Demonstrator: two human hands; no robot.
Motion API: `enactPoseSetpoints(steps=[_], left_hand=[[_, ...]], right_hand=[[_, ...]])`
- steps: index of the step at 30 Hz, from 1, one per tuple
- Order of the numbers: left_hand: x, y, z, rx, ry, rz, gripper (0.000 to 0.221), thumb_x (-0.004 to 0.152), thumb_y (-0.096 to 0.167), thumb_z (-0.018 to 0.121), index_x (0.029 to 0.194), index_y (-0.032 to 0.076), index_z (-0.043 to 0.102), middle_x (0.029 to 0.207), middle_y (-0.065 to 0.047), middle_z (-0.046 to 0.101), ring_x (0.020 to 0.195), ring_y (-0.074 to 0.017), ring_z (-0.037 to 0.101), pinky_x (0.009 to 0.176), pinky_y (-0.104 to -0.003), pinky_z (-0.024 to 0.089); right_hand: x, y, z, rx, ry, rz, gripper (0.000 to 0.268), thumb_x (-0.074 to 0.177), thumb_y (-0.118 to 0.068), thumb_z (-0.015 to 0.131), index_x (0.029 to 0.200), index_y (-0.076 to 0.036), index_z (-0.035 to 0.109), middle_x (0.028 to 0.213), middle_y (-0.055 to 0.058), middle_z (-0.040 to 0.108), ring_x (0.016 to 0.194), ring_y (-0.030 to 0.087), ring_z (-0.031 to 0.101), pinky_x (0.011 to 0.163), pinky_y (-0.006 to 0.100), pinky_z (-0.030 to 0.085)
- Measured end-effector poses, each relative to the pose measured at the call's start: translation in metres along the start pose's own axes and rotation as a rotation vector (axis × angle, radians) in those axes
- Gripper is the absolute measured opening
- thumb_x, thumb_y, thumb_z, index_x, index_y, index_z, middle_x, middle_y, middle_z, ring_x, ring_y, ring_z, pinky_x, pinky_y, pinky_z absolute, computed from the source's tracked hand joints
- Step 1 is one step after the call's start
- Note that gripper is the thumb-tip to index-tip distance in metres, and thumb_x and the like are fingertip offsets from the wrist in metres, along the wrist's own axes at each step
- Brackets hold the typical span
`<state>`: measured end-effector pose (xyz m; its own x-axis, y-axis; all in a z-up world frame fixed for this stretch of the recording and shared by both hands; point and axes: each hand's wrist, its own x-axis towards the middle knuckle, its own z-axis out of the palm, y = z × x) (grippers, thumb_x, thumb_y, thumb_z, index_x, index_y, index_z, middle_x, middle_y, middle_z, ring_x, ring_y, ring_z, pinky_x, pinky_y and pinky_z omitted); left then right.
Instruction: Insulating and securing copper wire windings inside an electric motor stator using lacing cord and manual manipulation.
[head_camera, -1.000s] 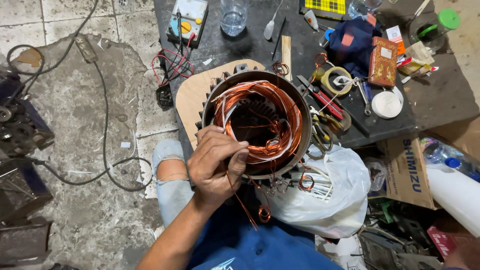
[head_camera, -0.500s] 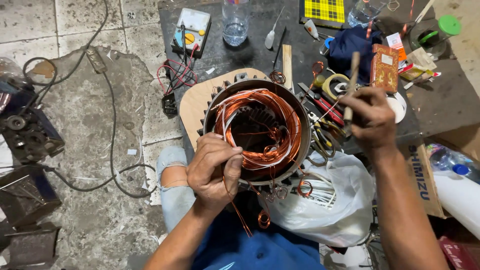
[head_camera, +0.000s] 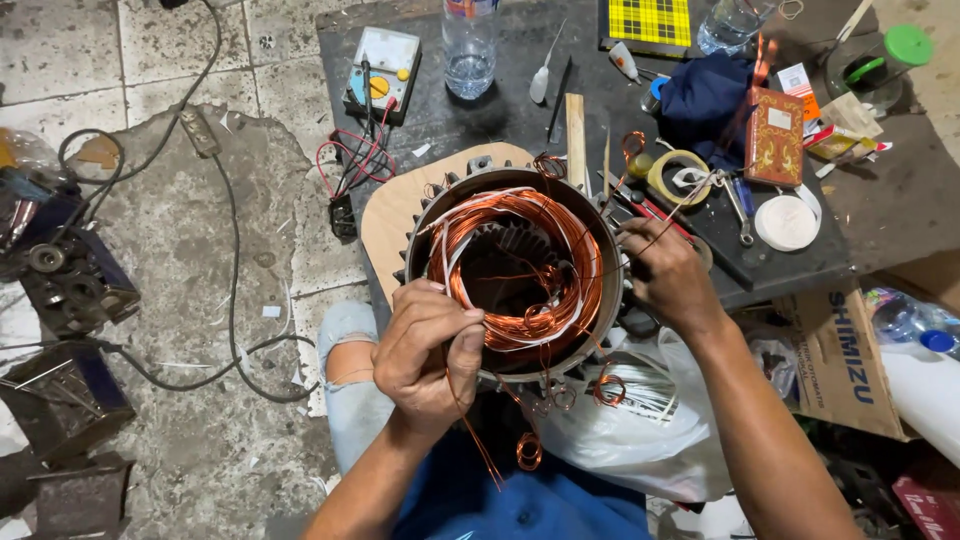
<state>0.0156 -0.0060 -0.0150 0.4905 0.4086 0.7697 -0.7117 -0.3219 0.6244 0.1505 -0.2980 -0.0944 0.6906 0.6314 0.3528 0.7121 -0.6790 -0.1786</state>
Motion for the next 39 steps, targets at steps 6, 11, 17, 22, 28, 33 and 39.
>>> enactPoseSetpoints(steps=[6, 11, 17, 22, 28, 33, 39], left_hand=[[0.0, 0.0, 0.0, -0.011, 0.007, -0.005, 0.012, 0.089, 0.013, 0.075, 0.089, 0.002, 0.077, 0.071, -0.008, 0.07, 0.067, -0.0234, 0.067, 0.085, -0.045, 0.053], [0.001, 0.001, -0.001, -0.01, -0.007, -0.006, 0.011, 0.09, 0.013, 0.074, 0.089, 0.002, 0.077, 0.071, -0.008, 0.069, 0.067, -0.0234, 0.066, 0.085, -0.045, 0.053], [0.001, 0.001, -0.001, -0.019, 0.001, -0.008, 0.011, 0.089, 0.014, 0.076, 0.089, 0.003, 0.077, 0.071, -0.008, 0.07, 0.066, -0.0232, 0.066, 0.084, -0.044, 0.053], [0.002, 0.003, 0.0, -0.02, -0.003, -0.02, 0.01, 0.09, 0.014, 0.076, 0.089, 0.004, 0.077, 0.071, -0.008, 0.07, 0.066, -0.0234, 0.067, 0.083, -0.044, 0.053], [0.006, 0.004, 0.0, -0.034, 0.002, -0.02, 0.011, 0.09, 0.016, 0.076, 0.089, 0.005, 0.078, 0.072, -0.007, 0.071, 0.065, -0.023, 0.066, 0.081, -0.044, 0.053], [0.005, 0.004, 0.0, -0.046, 0.013, -0.029, 0.011, 0.09, 0.016, 0.076, 0.089, 0.006, 0.077, 0.073, -0.007, 0.072, 0.065, -0.0235, 0.066, 0.081, -0.043, 0.053], [0.006, 0.004, -0.002, -0.067, 0.039, -0.057, 0.011, 0.091, 0.016, 0.075, 0.09, 0.005, 0.077, 0.073, -0.007, 0.071, 0.067, -0.0218, 0.066, 0.084, -0.042, 0.054]], right_hand=[[0.023, -0.065, -0.073, 0.498, 0.245, 0.272, 0.024, 0.097, -0.004, 0.069, 0.12, -0.009, 0.076, 0.103, 0.014, 0.069, 0.094, 0.028, 0.069, 0.089, 0.038, 0.055], [0.036, -0.093, -0.097, 0.802, 0.103, 0.206, 0.027, 0.098, -0.014, 0.06, 0.12, -0.003, 0.073, 0.107, 0.016, 0.072, 0.099, 0.028, 0.071, 0.092, 0.041, 0.054], [0.053, -0.101, -0.105, 0.804, -0.055, 0.077, 0.038, 0.09, -0.006, 0.071, 0.127, 0.0, 0.07, 0.114, 0.023, 0.071, 0.095, 0.029, 0.07, 0.08, 0.042, 0.056], [0.064, -0.101, -0.103, 0.764, -0.091, 0.033, 0.038, 0.089, -0.003, 0.072, 0.127, -0.001, 0.07, 0.111, 0.023, 0.072, 0.095, 0.032, 0.071, 0.078, 0.042, 0.057], [0.064, -0.105, -0.1, 0.675, -0.056, 0.051, 0.014, 0.091, -0.005, 0.073, 0.102, -0.01, 0.08, 0.093, 0.014, 0.075, 0.08, 0.029, 0.071, 0.075, 0.038, 0.055], [0.051, -0.11, -0.093, 0.627, 0.033, 0.151, 0.014, 0.091, -0.005, 0.075, 0.101, -0.013, 0.082, 0.086, 0.01, 0.075, 0.076, 0.023, 0.071, 0.073, 0.032, 0.054], [0.046, -0.131, -0.095, 0.576, 0.163, 0.069, 0.019, 0.09, 0.007, 0.072, 0.098, -0.008, 0.081, 0.083, 0.012, 0.075, 0.073, 0.027, 0.071, 0.072, 0.034, 0.057]])
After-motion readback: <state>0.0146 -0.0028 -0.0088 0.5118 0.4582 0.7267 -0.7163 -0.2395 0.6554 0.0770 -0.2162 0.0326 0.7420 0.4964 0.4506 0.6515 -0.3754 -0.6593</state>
